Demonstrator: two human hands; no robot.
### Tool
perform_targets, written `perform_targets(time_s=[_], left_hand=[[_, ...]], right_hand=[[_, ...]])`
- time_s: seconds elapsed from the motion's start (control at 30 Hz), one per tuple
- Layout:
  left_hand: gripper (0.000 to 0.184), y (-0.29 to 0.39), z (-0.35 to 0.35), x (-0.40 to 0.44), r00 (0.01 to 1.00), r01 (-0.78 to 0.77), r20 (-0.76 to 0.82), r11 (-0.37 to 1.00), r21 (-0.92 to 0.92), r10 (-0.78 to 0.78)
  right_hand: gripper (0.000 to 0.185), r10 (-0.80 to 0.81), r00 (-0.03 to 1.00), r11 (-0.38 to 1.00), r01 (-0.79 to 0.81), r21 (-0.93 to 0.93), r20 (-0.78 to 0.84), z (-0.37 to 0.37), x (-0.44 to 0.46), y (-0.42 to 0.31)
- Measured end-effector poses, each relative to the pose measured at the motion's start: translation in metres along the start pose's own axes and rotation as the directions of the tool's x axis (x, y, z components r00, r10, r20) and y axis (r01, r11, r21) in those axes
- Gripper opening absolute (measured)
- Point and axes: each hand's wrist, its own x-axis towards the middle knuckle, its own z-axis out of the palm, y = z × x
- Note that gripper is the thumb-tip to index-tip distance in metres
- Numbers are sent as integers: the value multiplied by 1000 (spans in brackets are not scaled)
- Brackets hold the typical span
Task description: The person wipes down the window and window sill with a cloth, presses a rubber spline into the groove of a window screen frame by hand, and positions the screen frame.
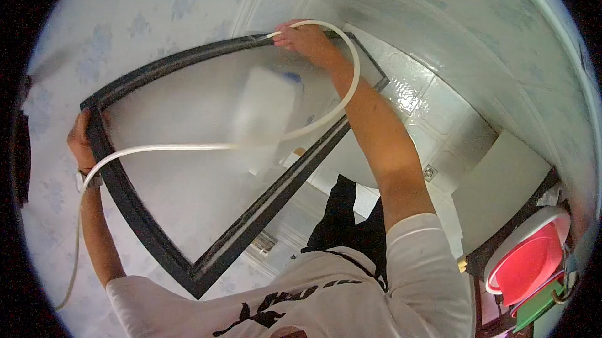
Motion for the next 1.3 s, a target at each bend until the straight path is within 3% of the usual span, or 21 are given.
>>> perform_targets(time_s=[0.07, 0.17, 0.23, 0.27, 0.3, 0.37, 0.4, 0.53, 0.6, 0.7, 0.73, 0.8, 0.9, 1.03, 1.1, 1.23, 1.3], left_hand=[[33, 0, -2, 0, 1000, -15, 5, 1000, 24, 15], [32, 5, -4, 0, 993, 82, 78, 995, 50, -86], [31, 8, -3, 4, 999, -13, -31, 999, 33, 14], [32, -5, 0, 1, 989, -118, -87, 991, 63, 123], [32, -7, 1, 1, 989, -116, -86, 991, 64, 121], [33, -6, 3, -1, 998, -42, -43, 999, -21, 41], [34, -6, 6, -2, 999, 41, -27, 999, 32, -40], [33, -8, 9, 6, 1000, 26, -17, 1000, -1, -26], [33, -1, 5, 1, 1000, 14, -20, 1000, 15, -13], [34, 0, 5, 3, 999, -29, -23, 999, 30, 30], [36, -2, 6, 2, 998, -52, -26, 998, 29, 53], [37, -6, 12, 4, 995, -77, -52, 996, 41, 79], [40, -1, 7, 5, 996, -79, -24, 995, 64, 80], [38, -2, 15, 7, 997, -76, -20, 997, 13, 76], [36, -3, 17, 7, 991, -126, -48, 991, 48, 128], [35, 6, 20, 11, 993, -96, -58, 995, 35, 98], [36, 2, 22, 11, 995, -87, -48, 995, 52, 90]], right_hand=[[30, 28, 999, 999, -28, -24, 18, 15, -5, -14], [29, 47, 998, 997, -45, -59, 48, 25, -6, -21], [29, 39, 997, 997, -35, -65, 65, 26, -3, -12], [29, 7, 1000, 985, -4, -170, 19, 25, 0, -6], [29, -30, 999, 961, 23, -275, -24, 27, -1, -7], [29, -17, 1000, 976, 17, -218, -1, 31, -4, -9], [28, -2, 1000, 987, 5, -160, 20, 35, -7, -15], [27, -57, 992, 997, 63, -51, 114, 53, -9, -42], [28, -93, 990, 961, 117, -249, 105, 61, -12, -44], [29, -64, 994, 923, 94, -372, 91, 65, -7, -45], [29, -65, 993, 923, 96, -374, 94, 69, -10, -49], [28, -92, 971, 979, 129, -159, 219, 78, -19, -63], [29, -164, 935, 978, 195, -71, 316, 101, -23, -82], [29, -215, 918, 949, 276, -149, 333, 114, -22, -93], [28, -171, 948, 889, 266, -373, 269, 113, -19, -90], [28, -216, 921, 910, 310, -274, 326, 120, -25, -95], [26, -315, 888, 870, 411, -272, 335, 128, -31, -101]])
